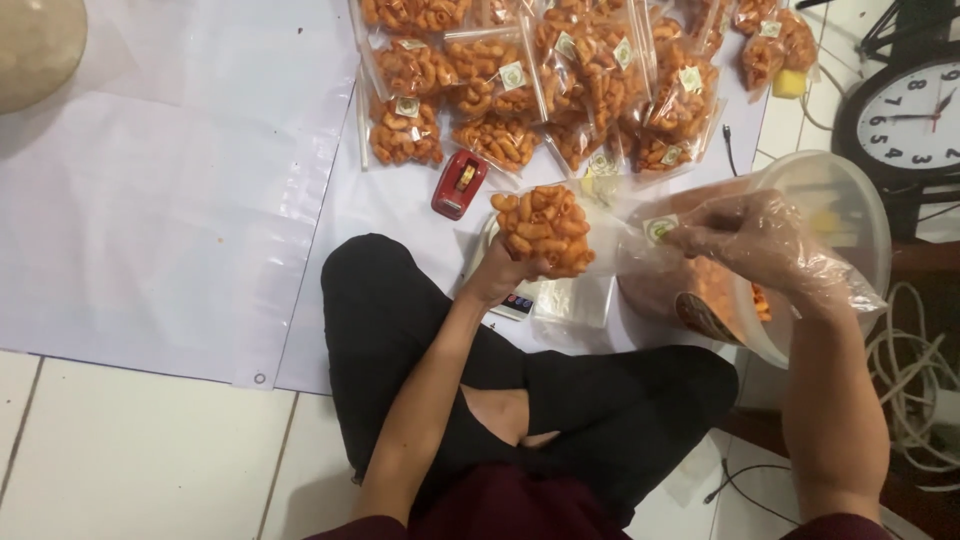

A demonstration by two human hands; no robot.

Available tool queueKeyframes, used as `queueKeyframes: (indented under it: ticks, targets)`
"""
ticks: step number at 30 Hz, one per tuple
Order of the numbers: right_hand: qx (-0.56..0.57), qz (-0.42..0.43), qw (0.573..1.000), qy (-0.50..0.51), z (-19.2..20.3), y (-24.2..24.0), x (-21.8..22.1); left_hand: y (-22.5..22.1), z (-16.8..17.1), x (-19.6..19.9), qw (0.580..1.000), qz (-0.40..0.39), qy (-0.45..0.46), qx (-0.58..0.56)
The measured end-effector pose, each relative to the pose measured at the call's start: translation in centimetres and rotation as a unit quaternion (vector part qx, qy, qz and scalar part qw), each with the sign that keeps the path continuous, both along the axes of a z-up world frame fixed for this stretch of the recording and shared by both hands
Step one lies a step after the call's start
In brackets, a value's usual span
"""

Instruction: Packing snacks from a large container into small plastic bags and weighing them on a scale.

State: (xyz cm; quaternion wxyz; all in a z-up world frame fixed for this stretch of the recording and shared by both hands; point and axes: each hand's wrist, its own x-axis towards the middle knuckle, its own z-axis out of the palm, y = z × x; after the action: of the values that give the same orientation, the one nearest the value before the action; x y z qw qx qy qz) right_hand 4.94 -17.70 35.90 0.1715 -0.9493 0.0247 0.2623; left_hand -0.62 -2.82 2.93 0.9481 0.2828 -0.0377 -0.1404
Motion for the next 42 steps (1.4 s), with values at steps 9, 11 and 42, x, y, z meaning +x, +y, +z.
queueKeyframes:
  ticks: [9,11,42]
  targets:
    - [-0.006,-0.009,1.0,-0.004,1.5,0.0,-0.5,-0.5,-1.0,0.3,1.0,0.012,-0.014,-0.015]
    - [-0.005,-0.033,0.999,0.007,2.5,1.6,-1.1,-0.6,-1.3,0.2,1.0,0.009,-0.011,-0.02]
    - [0.008,0.203,0.979,0.033,-1.7,4.1,-0.3,0.3,6.0,0.0,0.999,0.034,0.015,-0.015]
